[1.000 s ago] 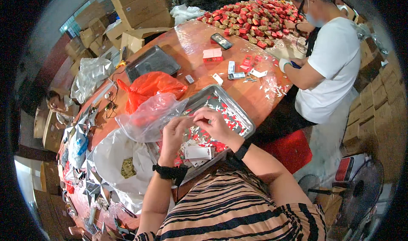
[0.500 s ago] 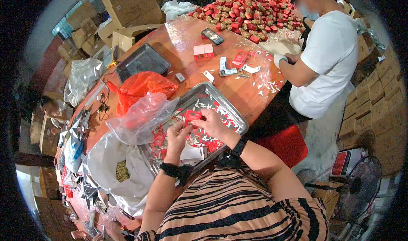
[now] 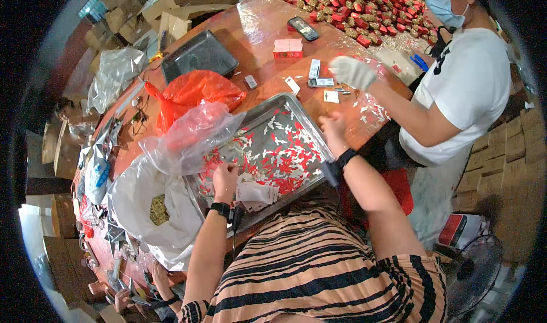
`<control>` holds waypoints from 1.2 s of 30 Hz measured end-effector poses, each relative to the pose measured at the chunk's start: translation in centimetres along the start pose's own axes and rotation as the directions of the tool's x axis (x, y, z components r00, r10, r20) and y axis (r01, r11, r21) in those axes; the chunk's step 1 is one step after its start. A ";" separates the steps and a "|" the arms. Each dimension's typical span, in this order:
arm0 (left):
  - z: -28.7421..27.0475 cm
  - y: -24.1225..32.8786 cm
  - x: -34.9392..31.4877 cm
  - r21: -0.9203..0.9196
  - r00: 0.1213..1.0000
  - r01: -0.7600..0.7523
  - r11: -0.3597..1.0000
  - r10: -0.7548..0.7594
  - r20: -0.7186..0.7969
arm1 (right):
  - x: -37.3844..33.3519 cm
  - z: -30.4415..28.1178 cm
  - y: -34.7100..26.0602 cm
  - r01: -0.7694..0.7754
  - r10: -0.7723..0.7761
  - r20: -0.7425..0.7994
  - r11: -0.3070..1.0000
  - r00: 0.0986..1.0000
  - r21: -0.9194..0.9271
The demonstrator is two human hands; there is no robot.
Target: The person sits at a table and folds small white paper pieces into triangular shapes, placing them into a metal tray. They repeatedly pick up flat paper, fold it, and drop it into the tray, while a coworker works on a separate pile of red items in the background.
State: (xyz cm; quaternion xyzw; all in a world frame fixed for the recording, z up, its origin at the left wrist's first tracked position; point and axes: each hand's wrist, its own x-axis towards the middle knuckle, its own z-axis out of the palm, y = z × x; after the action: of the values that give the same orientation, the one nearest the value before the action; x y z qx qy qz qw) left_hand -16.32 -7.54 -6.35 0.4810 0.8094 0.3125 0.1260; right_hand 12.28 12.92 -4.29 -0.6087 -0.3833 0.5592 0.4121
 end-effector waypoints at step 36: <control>-5.3 0.7 -0.6 -0.819 0.944 0.307 0.485 -0.261 0.200 | -12.6 6.7 3.9 0.912 -0.187 0.899 0.190 0.396 -0.362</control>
State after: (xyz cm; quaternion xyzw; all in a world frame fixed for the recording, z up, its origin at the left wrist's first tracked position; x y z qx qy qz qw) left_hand -18.21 -9.85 -1.91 0.2277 0.6234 0.6253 0.4105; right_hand 4.57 0.30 -3.58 -0.2511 -0.9331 0.2488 0.0656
